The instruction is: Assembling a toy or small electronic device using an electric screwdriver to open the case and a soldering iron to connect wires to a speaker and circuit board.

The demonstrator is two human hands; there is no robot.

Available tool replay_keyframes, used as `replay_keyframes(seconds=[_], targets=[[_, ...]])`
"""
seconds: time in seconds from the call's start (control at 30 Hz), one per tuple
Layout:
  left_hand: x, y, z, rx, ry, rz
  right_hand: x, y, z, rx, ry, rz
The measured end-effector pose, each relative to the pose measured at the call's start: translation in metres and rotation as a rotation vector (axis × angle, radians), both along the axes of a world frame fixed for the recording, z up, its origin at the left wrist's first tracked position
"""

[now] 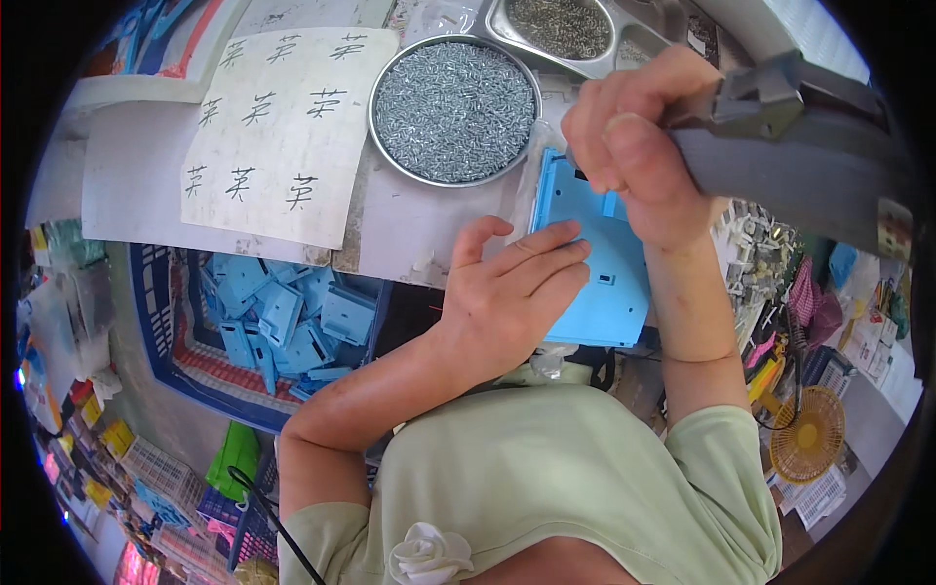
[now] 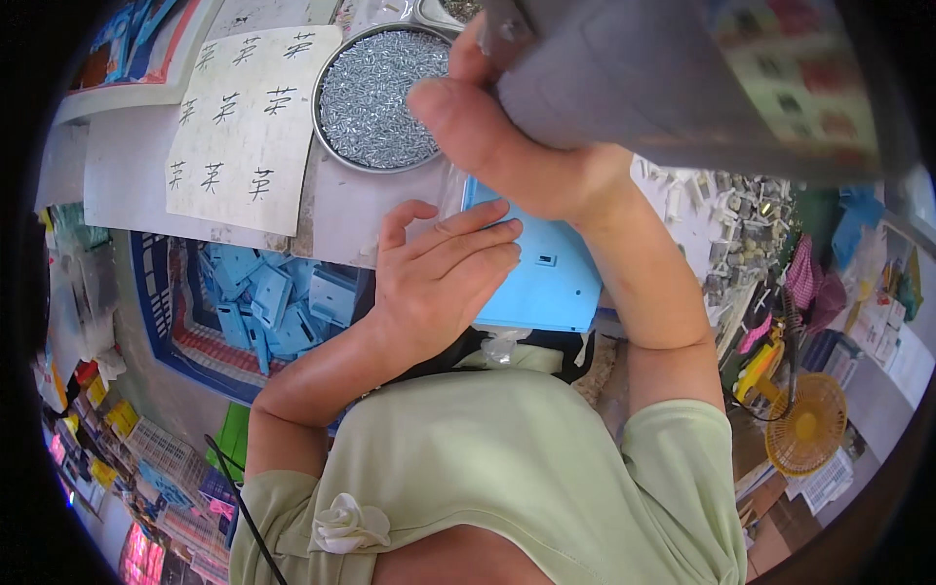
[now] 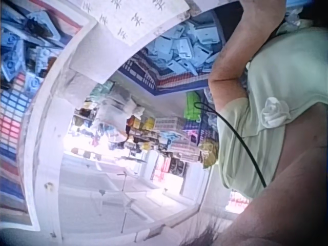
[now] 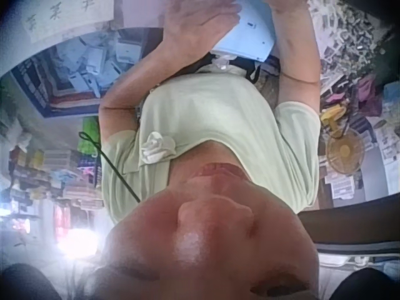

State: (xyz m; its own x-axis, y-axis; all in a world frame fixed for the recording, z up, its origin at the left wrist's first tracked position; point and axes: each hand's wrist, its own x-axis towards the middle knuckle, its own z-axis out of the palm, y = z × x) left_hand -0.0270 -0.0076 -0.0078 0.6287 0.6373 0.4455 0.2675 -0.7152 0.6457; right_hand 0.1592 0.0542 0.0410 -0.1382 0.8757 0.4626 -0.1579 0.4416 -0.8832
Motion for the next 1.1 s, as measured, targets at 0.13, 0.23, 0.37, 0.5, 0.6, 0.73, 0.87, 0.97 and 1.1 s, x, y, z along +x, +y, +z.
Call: replay_keyframes(seconds=[0.13,0.23,0.37,0.5,0.6,0.73,0.87,0.97,1.1], targets=[[-0.001,0.002,-0.002,0.031,-0.02,0.003,0.008,-0.006,0.023,-0.074,0.038,0.024],[0.001,0.0,-0.005,0.038,-0.051,0.01,-0.001,-0.017,0.028,-0.061,0.014,-0.036],[0.0,0.0,-0.005,0.051,-0.06,0.03,-0.002,-0.027,0.016,-0.055,-0.173,-0.073],[0.003,0.0,-0.004,0.03,-0.058,0.02,-0.001,-0.028,0.011,-0.049,-0.131,-0.062],[0.0,0.003,-0.008,-0.107,-0.151,0.003,-0.006,-0.027,0.03,-0.021,-0.015,0.034],[-0.005,0.007,0.007,-0.279,-0.171,0.048,0.014,-0.042,0.064,0.025,0.057,0.184],[-0.008,0.009,0.009,-0.266,-0.19,0.094,0.005,-0.06,0.055,-0.009,0.083,0.198],[-0.011,0.013,0.007,-0.161,-0.196,0.101,0.002,-0.061,0.058,-0.011,0.047,0.192],[-0.017,0.017,0.007,0.074,-0.155,0.113,-0.001,-0.062,0.057,0.03,0.013,0.186]])
